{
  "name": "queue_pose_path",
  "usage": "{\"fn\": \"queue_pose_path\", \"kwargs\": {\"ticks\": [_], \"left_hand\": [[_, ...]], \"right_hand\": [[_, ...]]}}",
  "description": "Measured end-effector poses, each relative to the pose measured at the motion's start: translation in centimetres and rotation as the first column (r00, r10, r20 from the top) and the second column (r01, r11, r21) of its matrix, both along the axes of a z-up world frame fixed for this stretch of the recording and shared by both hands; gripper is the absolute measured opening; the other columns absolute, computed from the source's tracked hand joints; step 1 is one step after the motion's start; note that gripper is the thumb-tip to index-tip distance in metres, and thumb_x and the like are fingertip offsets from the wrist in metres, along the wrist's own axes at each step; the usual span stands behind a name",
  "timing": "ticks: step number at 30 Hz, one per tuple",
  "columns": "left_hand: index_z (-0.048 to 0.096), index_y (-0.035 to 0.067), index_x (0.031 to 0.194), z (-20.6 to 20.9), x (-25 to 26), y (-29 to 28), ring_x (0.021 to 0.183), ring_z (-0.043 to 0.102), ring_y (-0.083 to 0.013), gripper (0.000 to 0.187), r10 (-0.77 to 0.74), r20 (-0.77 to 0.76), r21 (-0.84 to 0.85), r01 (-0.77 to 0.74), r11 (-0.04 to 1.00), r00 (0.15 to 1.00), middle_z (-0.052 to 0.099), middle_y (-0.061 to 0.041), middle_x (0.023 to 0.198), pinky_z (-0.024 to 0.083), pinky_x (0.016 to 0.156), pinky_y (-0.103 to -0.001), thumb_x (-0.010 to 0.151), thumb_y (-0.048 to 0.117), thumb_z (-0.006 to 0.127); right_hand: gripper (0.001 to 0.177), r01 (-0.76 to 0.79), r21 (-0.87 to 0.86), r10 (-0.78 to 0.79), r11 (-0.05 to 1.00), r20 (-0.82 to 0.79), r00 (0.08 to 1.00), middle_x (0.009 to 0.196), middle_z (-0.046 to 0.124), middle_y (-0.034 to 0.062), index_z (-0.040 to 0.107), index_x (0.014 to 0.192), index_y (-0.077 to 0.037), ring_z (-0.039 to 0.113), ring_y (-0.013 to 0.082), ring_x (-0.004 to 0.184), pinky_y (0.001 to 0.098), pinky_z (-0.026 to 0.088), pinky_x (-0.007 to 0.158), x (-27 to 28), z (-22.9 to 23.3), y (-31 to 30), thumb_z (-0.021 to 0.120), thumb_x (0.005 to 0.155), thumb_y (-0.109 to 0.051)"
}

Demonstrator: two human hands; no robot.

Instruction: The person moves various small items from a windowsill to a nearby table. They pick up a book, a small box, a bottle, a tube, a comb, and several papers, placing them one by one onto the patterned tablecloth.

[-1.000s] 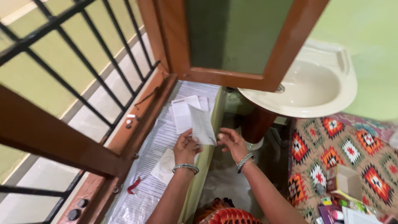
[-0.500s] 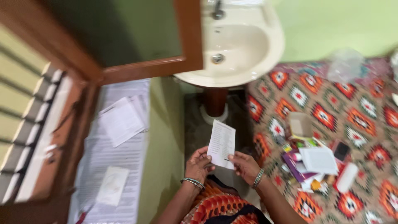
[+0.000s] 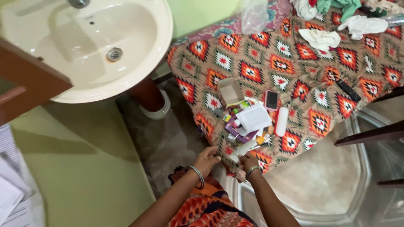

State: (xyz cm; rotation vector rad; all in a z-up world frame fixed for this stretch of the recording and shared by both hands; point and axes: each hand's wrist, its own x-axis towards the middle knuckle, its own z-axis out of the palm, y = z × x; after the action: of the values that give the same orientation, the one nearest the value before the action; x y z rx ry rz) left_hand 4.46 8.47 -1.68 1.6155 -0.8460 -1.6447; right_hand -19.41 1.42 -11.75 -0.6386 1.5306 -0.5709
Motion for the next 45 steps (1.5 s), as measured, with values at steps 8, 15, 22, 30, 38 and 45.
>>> {"fn": "queue_pose_path", "kwargs": {"ticks": [8, 15, 22, 30, 38, 45], "left_hand": [[0.053, 0.006, 0.144, -0.3, -1.5, -0.8, 0.137, 0.053, -0.0238, 0.056, 0.021, 0.022, 0.003, -0.021, 1.000, 1.000, 0.056, -0.014, 0.148, 0.044, 0.112, -0.036, 0.092, 0.019, 0.068], [0.054, 0.010, 0.146, 1.5, 1.7, 1.2, 0.135, 0.054, -0.0212, 0.055, 0.161, 0.047, 0.242, -0.167, 0.956, 0.986, 0.058, -0.010, 0.146, 0.045, 0.110, -0.034, 0.093, 0.021, 0.067], [0.059, 0.006, 0.142, -0.8, 2.3, 3.7, 0.129, 0.063, -0.0218, 0.054, 0.219, 0.044, 0.146, -0.224, 0.964, 0.975, 0.066, -0.012, 0.138, 0.049, 0.107, -0.033, 0.090, 0.020, 0.069], [0.055, 0.010, 0.142, 0.9, 6.3, 7.4, 0.123, 0.065, -0.0254, 0.059, 0.248, 0.350, -0.127, -0.217, 0.968, 0.903, 0.064, -0.015, 0.137, 0.053, 0.103, -0.038, 0.087, 0.026, 0.070], [0.043, 0.014, 0.151, 15.0, 12.0, 16.4, 0.134, 0.048, -0.0360, 0.072, 0.389, 0.713, -0.278, -0.274, 0.921, 0.583, 0.051, -0.015, 0.145, 0.039, 0.107, -0.052, 0.085, 0.023, 0.071], [0.049, 0.008, 0.147, 19.3, 18.9, 27.9, 0.140, 0.045, -0.0358, 0.069, 0.661, 0.727, -0.563, -0.389, 0.729, 0.186, 0.050, -0.018, 0.150, 0.037, 0.110, -0.051, 0.083, 0.021, 0.072]], "right_hand": [[0.014, 0.171, -0.101, -0.170, 0.980, 0.024, 0.985, 0.075, 0.065, 0.0086, 0.060, 0.091, -0.007, 0.061, 0.0181, 0.060, 0.0311, 0.043, 0.049, -3.3, -2.1, -11.8, 0.072, 0.088, -0.015], [0.023, 0.294, -0.047, -0.281, 0.955, 0.186, 0.942, 0.089, 0.074, 0.0112, 0.063, 0.112, -0.013, 0.072, 0.0224, 0.077, 0.0345, 0.055, 0.056, -2.9, -3.0, -15.3, 0.060, 0.089, -0.014], [0.026, -0.152, -0.050, 0.160, 0.987, 0.203, 0.966, 0.095, 0.078, 0.0104, 0.070, 0.119, -0.006, 0.067, 0.0190, 0.073, 0.0294, 0.049, 0.055, 2.5, -3.0, -8.3, 0.064, 0.094, -0.011], [0.023, -0.453, -0.003, 0.405, 0.891, 0.453, 0.794, 0.098, 0.075, 0.0116, 0.071, 0.116, -0.004, 0.071, 0.0214, 0.079, 0.0350, 0.058, 0.063, 18.1, 0.8, 1.2, 0.066, 0.094, -0.008], [0.024, -0.729, -0.328, 0.763, 0.601, 0.509, 0.399, 0.101, 0.076, 0.0073, 0.072, 0.116, -0.005, 0.072, 0.0181, 0.086, 0.0309, 0.057, 0.074, 31.6, 13.0, 7.9, 0.062, 0.095, -0.013], [0.027, -0.856, -0.431, 0.950, 0.287, 0.240, 0.198, 0.102, 0.078, 0.0062, 0.072, 0.118, -0.009, 0.073, 0.0143, 0.088, 0.0305, 0.058, 0.072, 42.4, 20.6, 13.4, 0.066, 0.093, -0.014]]}}
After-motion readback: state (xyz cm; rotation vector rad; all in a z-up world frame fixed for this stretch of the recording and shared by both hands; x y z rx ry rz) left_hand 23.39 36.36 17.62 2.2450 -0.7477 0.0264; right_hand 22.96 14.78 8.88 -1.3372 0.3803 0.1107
